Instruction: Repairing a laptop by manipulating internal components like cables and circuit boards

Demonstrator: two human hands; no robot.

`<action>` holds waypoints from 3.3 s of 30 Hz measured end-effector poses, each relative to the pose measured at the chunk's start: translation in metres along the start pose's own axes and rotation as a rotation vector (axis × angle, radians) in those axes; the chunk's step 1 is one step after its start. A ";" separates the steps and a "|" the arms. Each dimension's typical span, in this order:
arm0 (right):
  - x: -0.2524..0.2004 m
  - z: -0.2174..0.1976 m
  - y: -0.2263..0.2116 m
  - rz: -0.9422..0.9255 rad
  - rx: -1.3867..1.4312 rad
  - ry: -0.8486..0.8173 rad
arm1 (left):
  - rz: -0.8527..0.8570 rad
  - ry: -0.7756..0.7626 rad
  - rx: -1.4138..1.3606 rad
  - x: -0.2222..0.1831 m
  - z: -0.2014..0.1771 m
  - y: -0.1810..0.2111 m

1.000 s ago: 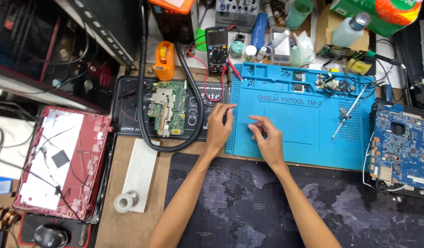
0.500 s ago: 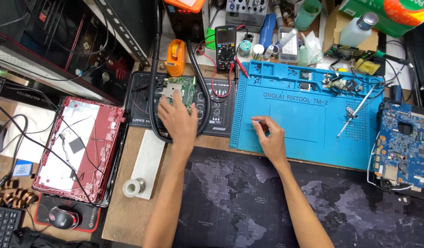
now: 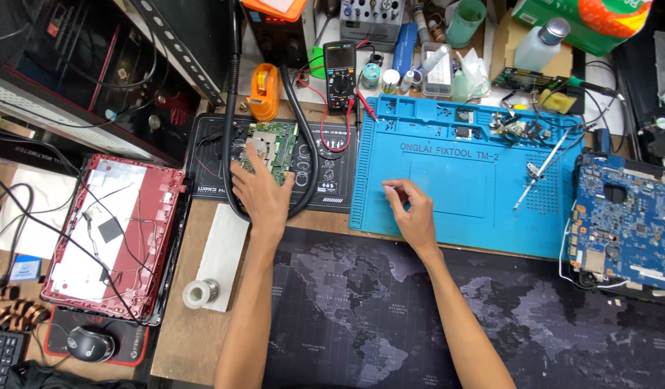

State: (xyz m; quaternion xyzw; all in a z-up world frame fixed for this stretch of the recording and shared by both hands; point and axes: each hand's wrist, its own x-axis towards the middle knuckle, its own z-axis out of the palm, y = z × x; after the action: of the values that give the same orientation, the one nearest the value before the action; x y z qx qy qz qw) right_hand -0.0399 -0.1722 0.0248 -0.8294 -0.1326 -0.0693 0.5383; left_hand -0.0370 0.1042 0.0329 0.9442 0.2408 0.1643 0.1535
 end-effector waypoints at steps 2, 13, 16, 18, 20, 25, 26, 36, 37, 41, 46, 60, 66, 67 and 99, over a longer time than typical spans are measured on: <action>0.000 -0.001 0.001 -0.003 -0.002 0.000 | 0.028 0.021 -0.031 -0.003 -0.011 0.004; -0.003 0.001 0.005 0.001 0.010 0.009 | 0.183 0.131 -0.203 -0.022 -0.068 -0.004; -0.002 0.000 0.004 0.050 0.029 0.015 | 0.251 0.138 -0.258 -0.028 -0.076 -0.002; 0.000 -0.002 0.003 0.084 0.104 0.024 | 0.321 0.080 -0.386 -0.033 -0.078 0.004; -0.002 -0.003 0.004 0.116 0.148 0.033 | 0.390 0.020 -0.420 -0.039 -0.075 0.016; -0.019 -0.018 -0.003 0.293 0.546 0.041 | 0.551 -0.289 -0.620 -0.055 -0.047 0.038; -0.023 -0.023 -0.003 0.344 0.642 0.073 | 0.613 -0.368 -0.600 -0.057 -0.035 0.040; -0.047 -0.064 0.017 0.441 0.800 0.170 | 0.812 -0.641 -0.616 -0.057 0.018 0.068; -0.047 -0.064 0.015 0.444 0.801 0.167 | 0.808 -0.642 -0.615 -0.055 0.023 0.069; -0.047 -0.062 0.013 0.442 0.763 0.169 | 0.841 -0.620 -0.551 -0.049 0.034 0.070; -0.047 -0.061 0.014 0.444 0.750 0.181 | 0.858 -0.575 -0.519 -0.047 0.032 0.078; -0.049 -0.061 0.019 0.458 0.807 0.187 | 1.009 -0.296 -0.315 -0.052 0.064 0.087; -0.054 -0.063 0.029 0.452 0.792 0.178 | 0.975 -0.186 -0.361 -0.048 0.052 0.085; -0.053 -0.062 0.029 0.453 0.796 0.168 | 0.968 -0.183 -0.355 -0.044 0.046 0.080; -0.047 -0.062 0.007 0.540 0.783 0.224 | 0.275 0.163 -0.029 0.009 0.039 -0.011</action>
State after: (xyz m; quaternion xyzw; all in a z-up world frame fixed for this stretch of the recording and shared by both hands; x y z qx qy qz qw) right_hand -0.0806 -0.2379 0.0317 -0.5566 0.1299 0.0389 0.8197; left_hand -0.0192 0.1095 -0.0040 0.9495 0.1183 0.2632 0.1232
